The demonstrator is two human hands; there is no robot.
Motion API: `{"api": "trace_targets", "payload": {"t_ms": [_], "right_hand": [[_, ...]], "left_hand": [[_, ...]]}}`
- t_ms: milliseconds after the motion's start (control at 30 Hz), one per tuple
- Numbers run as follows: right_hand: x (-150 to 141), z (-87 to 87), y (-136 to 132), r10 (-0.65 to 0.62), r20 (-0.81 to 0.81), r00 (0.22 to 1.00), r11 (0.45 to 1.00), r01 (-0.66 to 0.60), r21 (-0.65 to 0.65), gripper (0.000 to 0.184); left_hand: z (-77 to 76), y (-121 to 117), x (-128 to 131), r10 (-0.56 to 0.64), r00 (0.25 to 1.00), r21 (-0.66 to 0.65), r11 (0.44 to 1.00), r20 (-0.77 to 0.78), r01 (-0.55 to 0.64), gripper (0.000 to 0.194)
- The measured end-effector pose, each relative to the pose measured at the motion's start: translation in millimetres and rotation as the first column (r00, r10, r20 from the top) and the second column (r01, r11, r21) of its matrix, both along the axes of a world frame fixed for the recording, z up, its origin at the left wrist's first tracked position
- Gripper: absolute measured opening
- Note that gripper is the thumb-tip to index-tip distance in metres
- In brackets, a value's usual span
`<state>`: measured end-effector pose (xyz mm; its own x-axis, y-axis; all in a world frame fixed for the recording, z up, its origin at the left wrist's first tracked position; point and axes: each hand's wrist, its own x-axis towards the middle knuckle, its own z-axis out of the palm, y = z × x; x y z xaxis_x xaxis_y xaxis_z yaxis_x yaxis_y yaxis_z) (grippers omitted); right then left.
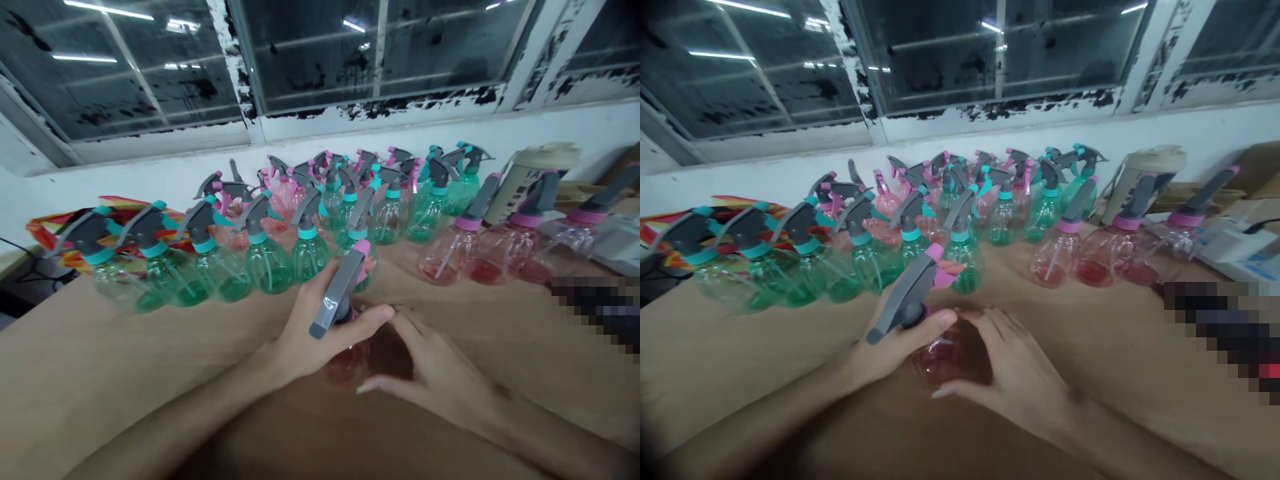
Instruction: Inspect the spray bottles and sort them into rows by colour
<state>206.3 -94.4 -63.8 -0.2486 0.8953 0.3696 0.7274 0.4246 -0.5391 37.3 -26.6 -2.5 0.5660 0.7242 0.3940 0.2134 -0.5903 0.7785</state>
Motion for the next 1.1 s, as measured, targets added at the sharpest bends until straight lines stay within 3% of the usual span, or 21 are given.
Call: {"api": "trace_targets", "payload": {"t_ms": [167,233,433,500,600,700,833,1100], "right_hand": [[-31.6,14.5,0.9,-0.032,-0.145,0.989,0.995,0.046,0.092,0.065],[-40.6,18.0,3.9,-0.041,-0.175,0.984,0.994,0.058,0.094,0.058],[-33.0,25.8,2.9,-0.140,-0.063,0.988,0.978,0.148,0.150,0.038],[-16.5,26.6,0.5,-0.194,0.004,0.981,0.966,0.190,0.175,0.036],[15.9,26.4,1.2,-0.295,0.098,0.951,0.937,0.267,0.226,0.045],[46.9,26.3,10.5,-0.436,0.178,0.882,0.881,0.378,0.284,0.059],[68.1,28.2,31.8,-0.482,0.241,0.842,0.868,0.423,0.258,0.063],[65.6,32.0,69.2,-0.548,0.263,0.794,0.836,0.509,0.204,0.063]], "left_hand": [[-0.8,-0.9,-1.9,-0.024,1.000,-0.010,1.000,-0.011,0.024,0.053],[0.1,-1.0,-3.6,-0.038,0.999,-0.023,0.999,-0.038,0.037,0.059],[-0.9,2.2,-16.2,-0.107,0.988,0.034,0.993,-0.112,0.112,0.086],[-7.8,1.7,-22.5,-0.099,0.979,0.043,0.993,-0.181,0.109,0.081],[-25.7,-1.5,-31.1,-0.009,0.922,0.064,0.997,-0.388,0.037,0.057],[-48.2,-4.0,-35.6,0.089,0.854,0.206,0.978,-0.513,0.022,0.042],[-70.1,-3.6,-35.5,0.135,0.805,0.341,0.936,-0.578,0.089,0.036],[-72.2,-2.4,-34.2,0.183,0.749,0.435,0.887,-0.637,0.153,0.039]]}}
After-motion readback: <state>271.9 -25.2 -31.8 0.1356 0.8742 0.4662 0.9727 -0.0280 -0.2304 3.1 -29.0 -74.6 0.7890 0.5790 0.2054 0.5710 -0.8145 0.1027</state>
